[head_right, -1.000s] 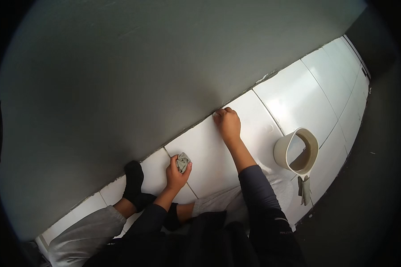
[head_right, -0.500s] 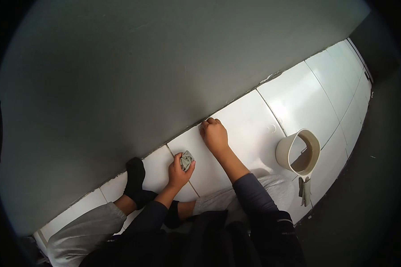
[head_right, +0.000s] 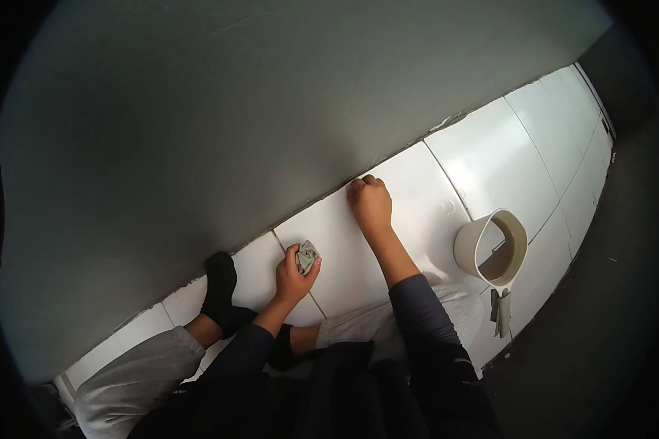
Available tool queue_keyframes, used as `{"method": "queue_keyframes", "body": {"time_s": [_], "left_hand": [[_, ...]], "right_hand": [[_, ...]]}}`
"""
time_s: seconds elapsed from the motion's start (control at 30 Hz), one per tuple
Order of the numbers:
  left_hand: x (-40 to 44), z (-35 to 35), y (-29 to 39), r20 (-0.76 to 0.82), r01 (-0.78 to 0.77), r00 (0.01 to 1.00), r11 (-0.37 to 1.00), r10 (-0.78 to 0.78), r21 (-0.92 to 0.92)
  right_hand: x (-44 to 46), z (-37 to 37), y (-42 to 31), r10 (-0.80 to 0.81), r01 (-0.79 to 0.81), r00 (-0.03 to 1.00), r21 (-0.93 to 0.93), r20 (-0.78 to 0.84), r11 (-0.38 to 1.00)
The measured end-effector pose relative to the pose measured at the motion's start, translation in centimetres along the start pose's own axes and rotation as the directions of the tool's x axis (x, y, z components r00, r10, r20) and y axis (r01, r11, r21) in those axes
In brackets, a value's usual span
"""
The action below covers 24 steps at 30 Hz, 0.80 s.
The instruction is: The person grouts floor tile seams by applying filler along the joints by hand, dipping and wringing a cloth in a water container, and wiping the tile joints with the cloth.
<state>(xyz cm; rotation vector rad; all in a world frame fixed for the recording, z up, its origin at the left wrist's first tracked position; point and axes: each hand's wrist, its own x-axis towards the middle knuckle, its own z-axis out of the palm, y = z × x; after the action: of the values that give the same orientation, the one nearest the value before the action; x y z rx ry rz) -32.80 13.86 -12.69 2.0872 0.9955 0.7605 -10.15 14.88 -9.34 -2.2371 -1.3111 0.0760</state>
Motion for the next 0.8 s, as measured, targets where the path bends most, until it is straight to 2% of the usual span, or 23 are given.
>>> {"method": "queue_keyframes", "body": {"time_s": [0.03,0.07,0.1,0.23,0.3,0.37,0.4,0.43,0.53,0.57,0.63,0.7,0.77,0.8], "left_hand": [[0.1,0.0,0.1,-0.002,-0.004,1.000,1.000,0.004,-0.005],[0.2,0.0,0.2,0.003,-0.009,1.000,1.000,0.009,-0.029],[0.2,-0.3,0.1,0.011,-0.011,1.000,0.999,0.012,-0.046],[-0.1,0.0,-0.1,-0.028,-0.016,1.000,0.999,0.015,-0.039],[0.2,0.2,0.0,-0.038,-0.040,0.998,0.999,0.040,-0.012],[0.1,0.2,-0.2,-0.026,-0.029,0.999,0.999,0.029,-0.035],[0.2,0.2,-0.2,-0.014,-0.016,1.000,0.998,0.015,-0.054],[0.2,0.2,-0.3,-0.009,-0.019,1.000,0.999,0.018,-0.049],[-0.1,0.0,-0.3,-0.022,-0.024,0.999,0.999,0.023,-0.034],[-0.1,0.1,-0.2,-0.025,-0.036,0.999,0.999,0.036,-0.010],[0.2,0.2,-0.2,-0.034,-0.057,0.998,0.998,0.057,0.013],[0.1,0.2,-0.2,-0.025,-0.039,0.999,0.999,0.039,0.005],[0.1,0.1,-0.1,-0.008,-0.022,1.000,1.000,0.022,-0.018],[0.1,-0.1,-0.1,0.003,-0.002,1.000,0.999,0.003,-0.036]], "right_hand": [[-0.5,0.3,-1.1,-0.025,0.024,0.999,-0.044,-0.021,0.999],[-1.9,0.7,-2.6,-0.155,0.156,0.984,-0.003,0.084,0.988],[-2.2,0.9,-2.7,-0.189,0.189,0.977,0.006,0.095,0.982],[0.2,-0.6,0.2,0.047,-0.047,0.999,0.095,0.002,0.994],[-0.1,0.1,-0.5,0.050,-0.050,0.998,0.025,-0.027,0.998],[-1.8,1.5,-2.3,-0.098,0.098,0.995,0.070,-0.008,0.993],[-2.3,1.7,-3.1,-0.151,0.147,0.987,0.055,0.063,0.988],[-2.1,1.4,-3.0,-0.146,0.142,0.988,0.059,0.060,0.988],[-0.4,0.3,-0.9,0.022,-0.026,0.999,0.124,0.034,0.992],[0.1,0.0,-0.2,0.020,-0.014,0.999,0.123,-0.047,0.992],[0.2,0.1,-0.9,0.004,-0.003,0.996,0.010,-0.088,1.000],[-1.2,0.5,-2.7,-0.014,0.013,0.994,0.012,0.110,1.000],[-2.6,1.1,-3.8,-0.114,0.118,0.981,-0.017,0.159,0.993],[-2.3,0.8,-3.1,-0.102,0.105,0.989,-0.026,0.103,0.994]]}}
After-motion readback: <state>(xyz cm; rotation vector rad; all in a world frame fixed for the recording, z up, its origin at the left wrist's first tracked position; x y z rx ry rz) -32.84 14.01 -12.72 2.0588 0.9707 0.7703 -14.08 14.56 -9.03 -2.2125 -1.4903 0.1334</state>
